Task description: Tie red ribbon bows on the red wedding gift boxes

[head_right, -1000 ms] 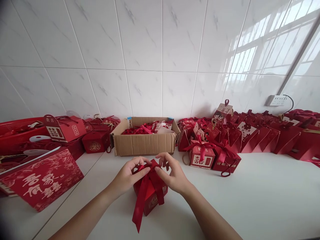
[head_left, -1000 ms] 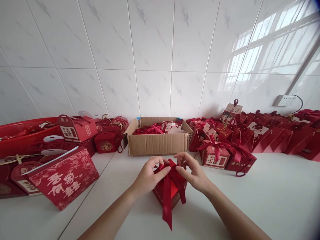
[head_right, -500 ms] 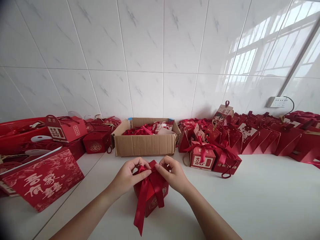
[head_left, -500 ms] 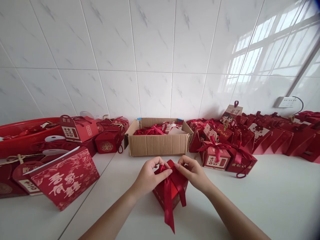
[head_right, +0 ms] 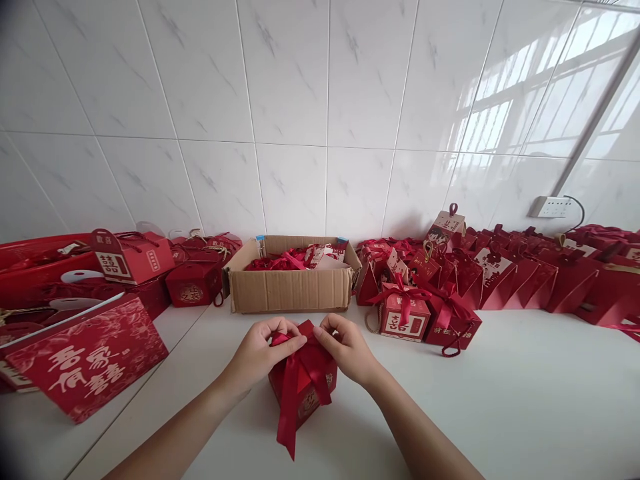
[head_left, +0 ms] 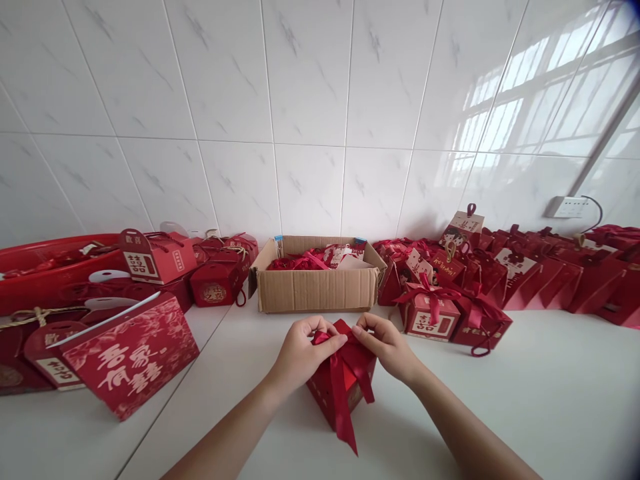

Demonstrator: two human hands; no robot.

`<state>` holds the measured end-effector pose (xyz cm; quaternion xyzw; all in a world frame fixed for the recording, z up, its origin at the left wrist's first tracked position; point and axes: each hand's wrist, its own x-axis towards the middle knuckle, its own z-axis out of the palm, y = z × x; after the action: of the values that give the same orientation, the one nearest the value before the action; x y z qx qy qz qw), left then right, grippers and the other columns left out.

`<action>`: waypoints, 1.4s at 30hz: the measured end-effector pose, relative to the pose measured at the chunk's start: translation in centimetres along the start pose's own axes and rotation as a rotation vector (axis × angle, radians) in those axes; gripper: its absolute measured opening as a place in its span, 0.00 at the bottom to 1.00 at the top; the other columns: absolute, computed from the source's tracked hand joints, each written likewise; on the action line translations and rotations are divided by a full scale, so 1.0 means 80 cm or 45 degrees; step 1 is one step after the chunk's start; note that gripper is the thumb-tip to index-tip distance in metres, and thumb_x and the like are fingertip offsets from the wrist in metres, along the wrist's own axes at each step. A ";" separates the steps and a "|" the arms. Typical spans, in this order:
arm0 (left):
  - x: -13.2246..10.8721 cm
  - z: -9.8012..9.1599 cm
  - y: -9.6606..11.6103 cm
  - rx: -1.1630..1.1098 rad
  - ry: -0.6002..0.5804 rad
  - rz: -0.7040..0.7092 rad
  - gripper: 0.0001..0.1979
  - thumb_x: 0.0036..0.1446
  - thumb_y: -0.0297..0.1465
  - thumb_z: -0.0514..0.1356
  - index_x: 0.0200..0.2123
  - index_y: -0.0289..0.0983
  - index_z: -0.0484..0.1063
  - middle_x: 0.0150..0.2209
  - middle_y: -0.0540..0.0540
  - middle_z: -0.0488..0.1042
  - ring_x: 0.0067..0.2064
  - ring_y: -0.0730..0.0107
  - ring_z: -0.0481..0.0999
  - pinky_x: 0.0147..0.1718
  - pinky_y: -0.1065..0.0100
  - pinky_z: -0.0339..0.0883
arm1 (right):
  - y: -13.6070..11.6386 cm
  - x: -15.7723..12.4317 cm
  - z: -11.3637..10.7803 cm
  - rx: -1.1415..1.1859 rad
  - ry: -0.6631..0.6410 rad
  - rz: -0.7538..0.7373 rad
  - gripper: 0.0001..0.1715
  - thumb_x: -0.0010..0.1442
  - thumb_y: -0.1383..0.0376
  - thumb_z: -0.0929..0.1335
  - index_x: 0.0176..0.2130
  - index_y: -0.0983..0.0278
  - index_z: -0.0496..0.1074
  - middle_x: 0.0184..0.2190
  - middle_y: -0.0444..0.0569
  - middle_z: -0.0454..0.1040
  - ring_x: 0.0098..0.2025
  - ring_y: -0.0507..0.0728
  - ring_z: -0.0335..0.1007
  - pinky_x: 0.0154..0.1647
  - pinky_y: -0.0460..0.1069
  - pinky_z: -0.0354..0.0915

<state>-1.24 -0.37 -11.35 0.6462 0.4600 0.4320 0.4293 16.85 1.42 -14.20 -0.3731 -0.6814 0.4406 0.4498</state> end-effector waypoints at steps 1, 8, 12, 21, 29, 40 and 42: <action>0.000 0.000 0.001 -0.010 -0.007 -0.008 0.20 0.49 0.39 0.63 0.19 0.37 0.55 0.30 0.47 0.73 0.31 0.71 0.67 0.31 0.70 0.61 | 0.001 0.000 -0.002 -0.001 -0.002 -0.001 0.24 0.59 0.48 0.64 0.26 0.64 0.60 0.22 0.40 0.58 0.24 0.48 0.52 0.23 0.44 0.52; 0.000 -0.002 -0.001 -0.061 -0.072 -0.092 0.13 0.46 0.38 0.66 0.24 0.35 0.68 0.26 0.50 0.70 0.27 0.73 0.67 0.27 0.72 0.60 | 0.007 0.004 -0.012 -0.032 -0.036 -0.014 0.24 0.59 0.47 0.63 0.26 0.64 0.60 0.22 0.40 0.57 0.24 0.48 0.52 0.23 0.44 0.52; 0.000 -0.004 0.000 -0.091 -0.088 -0.107 0.13 0.46 0.38 0.66 0.24 0.35 0.68 0.26 0.50 0.71 0.29 0.72 0.69 0.28 0.71 0.61 | 0.004 0.003 -0.012 -0.042 -0.043 -0.019 0.24 0.60 0.47 0.63 0.27 0.63 0.59 0.22 0.40 0.56 0.23 0.48 0.51 0.22 0.44 0.51; 0.000 0.001 -0.003 -0.132 -0.004 -0.072 0.18 0.48 0.40 0.65 0.18 0.36 0.62 0.35 0.46 0.76 0.34 0.66 0.74 0.33 0.68 0.65 | 0.001 0.001 -0.003 -0.053 0.067 -0.095 0.23 0.60 0.48 0.63 0.27 0.63 0.60 0.22 0.41 0.58 0.25 0.49 0.53 0.24 0.45 0.54; 0.000 0.007 -0.003 0.027 -0.033 -0.016 0.22 0.48 0.36 0.64 0.15 0.40 0.53 0.27 0.45 0.75 0.51 0.56 0.71 0.44 0.63 0.64 | 0.006 0.007 -0.003 -0.185 0.277 -0.162 0.22 0.60 0.49 0.62 0.26 0.62 0.59 0.23 0.43 0.60 0.26 0.52 0.55 0.27 0.47 0.55; -0.001 0.012 -0.006 0.182 -0.004 0.021 0.16 0.48 0.35 0.63 0.17 0.39 0.59 0.33 0.43 0.76 0.51 0.54 0.72 0.43 0.61 0.64 | 0.006 0.011 -0.024 -0.448 0.303 -0.118 0.23 0.56 0.48 0.64 0.23 0.62 0.61 0.19 0.41 0.60 0.23 0.50 0.56 0.23 0.46 0.57; -0.002 0.016 -0.007 0.198 0.031 0.088 0.18 0.49 0.34 0.62 0.17 0.40 0.55 0.29 0.44 0.76 0.49 0.55 0.73 0.43 0.61 0.64 | -0.002 0.010 -0.052 -0.519 0.350 -0.071 0.24 0.54 0.46 0.65 0.22 0.63 0.65 0.19 0.43 0.65 0.23 0.52 0.60 0.23 0.46 0.59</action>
<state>-0.17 -0.62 -12.28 0.6878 0.4746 0.4173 0.3572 20.52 3.15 -12.95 -0.4936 -0.6987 0.2264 0.4657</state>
